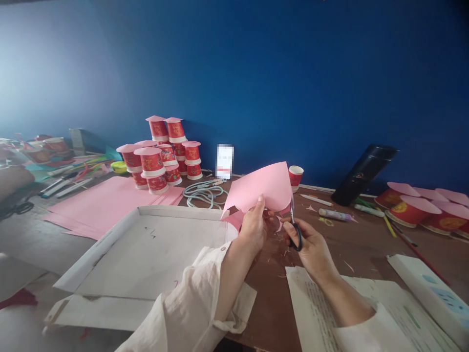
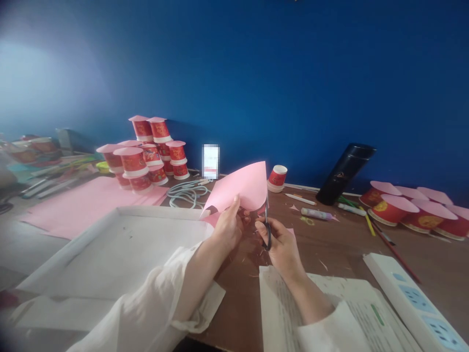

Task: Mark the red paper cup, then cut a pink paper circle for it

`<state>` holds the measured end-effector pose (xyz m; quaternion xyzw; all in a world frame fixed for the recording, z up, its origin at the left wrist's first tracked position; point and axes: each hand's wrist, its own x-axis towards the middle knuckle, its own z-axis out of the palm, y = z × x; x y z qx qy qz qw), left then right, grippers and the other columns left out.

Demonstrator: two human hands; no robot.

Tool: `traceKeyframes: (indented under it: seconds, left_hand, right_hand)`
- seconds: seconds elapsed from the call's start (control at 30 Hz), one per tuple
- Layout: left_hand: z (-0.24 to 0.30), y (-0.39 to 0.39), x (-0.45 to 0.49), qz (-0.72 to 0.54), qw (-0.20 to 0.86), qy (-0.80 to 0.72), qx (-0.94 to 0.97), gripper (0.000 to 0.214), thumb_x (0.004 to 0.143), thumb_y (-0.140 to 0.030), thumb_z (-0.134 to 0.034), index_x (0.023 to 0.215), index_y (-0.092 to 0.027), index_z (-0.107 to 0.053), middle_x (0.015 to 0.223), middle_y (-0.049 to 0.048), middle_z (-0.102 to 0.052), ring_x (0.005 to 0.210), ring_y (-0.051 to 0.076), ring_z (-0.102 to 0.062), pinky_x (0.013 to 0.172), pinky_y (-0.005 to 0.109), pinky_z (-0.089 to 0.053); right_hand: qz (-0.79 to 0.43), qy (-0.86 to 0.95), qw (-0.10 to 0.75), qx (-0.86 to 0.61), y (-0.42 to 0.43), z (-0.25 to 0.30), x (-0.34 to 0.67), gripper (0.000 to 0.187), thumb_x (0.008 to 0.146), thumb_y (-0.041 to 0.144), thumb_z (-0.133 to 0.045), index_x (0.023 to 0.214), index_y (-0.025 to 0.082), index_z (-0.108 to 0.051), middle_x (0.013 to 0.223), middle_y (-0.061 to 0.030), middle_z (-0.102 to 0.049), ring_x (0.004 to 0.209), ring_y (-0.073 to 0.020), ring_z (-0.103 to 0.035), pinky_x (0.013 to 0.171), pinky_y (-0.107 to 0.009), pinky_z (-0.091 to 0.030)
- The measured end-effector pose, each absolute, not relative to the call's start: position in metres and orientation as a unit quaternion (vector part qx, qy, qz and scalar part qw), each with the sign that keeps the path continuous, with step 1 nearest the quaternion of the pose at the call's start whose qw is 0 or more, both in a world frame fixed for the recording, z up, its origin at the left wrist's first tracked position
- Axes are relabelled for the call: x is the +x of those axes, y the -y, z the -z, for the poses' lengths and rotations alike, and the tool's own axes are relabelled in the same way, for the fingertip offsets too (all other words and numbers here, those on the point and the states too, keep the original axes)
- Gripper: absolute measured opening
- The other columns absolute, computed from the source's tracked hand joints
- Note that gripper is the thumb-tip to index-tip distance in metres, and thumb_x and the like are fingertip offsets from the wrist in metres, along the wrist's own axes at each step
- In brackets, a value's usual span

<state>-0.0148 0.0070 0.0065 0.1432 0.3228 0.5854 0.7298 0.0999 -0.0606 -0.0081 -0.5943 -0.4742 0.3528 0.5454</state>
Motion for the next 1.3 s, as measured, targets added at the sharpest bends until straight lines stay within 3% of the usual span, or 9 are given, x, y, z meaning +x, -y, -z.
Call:
traceKeyframes:
  seconds: [0.27,0.57,1.3]
  left_hand:
    - [0.008,-0.014,-0.019,-0.569,0.718,-0.305,0.260,0.042,0.056,-0.044,-0.090,0.067,-0.014,-0.063,0.063,-0.0013,-0.057,0.059,0.009,-0.050,0.061,0.025,-0.039]
    - [0.003,-0.012,-0.023,-0.537,0.691,-0.368,0.314,0.035,0.059,-0.042,-0.085,0.058,-0.015,-0.063,0.050,-0.0008,-0.055,0.046,0.010,-0.047,0.050,0.026,-0.036]
    - [0.006,-0.012,-0.023,-0.516,0.703,-0.374,0.317,0.040,0.057,-0.042,-0.088,0.053,-0.018,-0.056,0.047,-0.0016,-0.053,0.042,0.010,-0.047,0.047,0.026,-0.037]
  right_hand:
    - [-0.361,0.464,0.546,-0.596,0.061,0.004,0.094,0.056,0.065,0.066,-0.079,0.095,0.018,-0.072,0.063,0.0017,-0.059,0.058,-0.0134,-0.054,0.056,-0.026,-0.046]
    - [-0.380,0.455,0.548,-0.590,0.059,0.010,0.098,0.059,0.064,0.065,-0.081,0.098,0.018,-0.072,0.066,0.0011,-0.062,0.058,-0.0129,-0.054,0.056,-0.026,-0.044]
    - [-0.357,0.468,0.546,-0.597,0.058,0.008,0.100,0.058,0.069,0.068,-0.076,0.099,0.018,-0.072,0.065,0.0015,-0.061,0.060,-0.0137,-0.055,0.059,-0.026,-0.046]
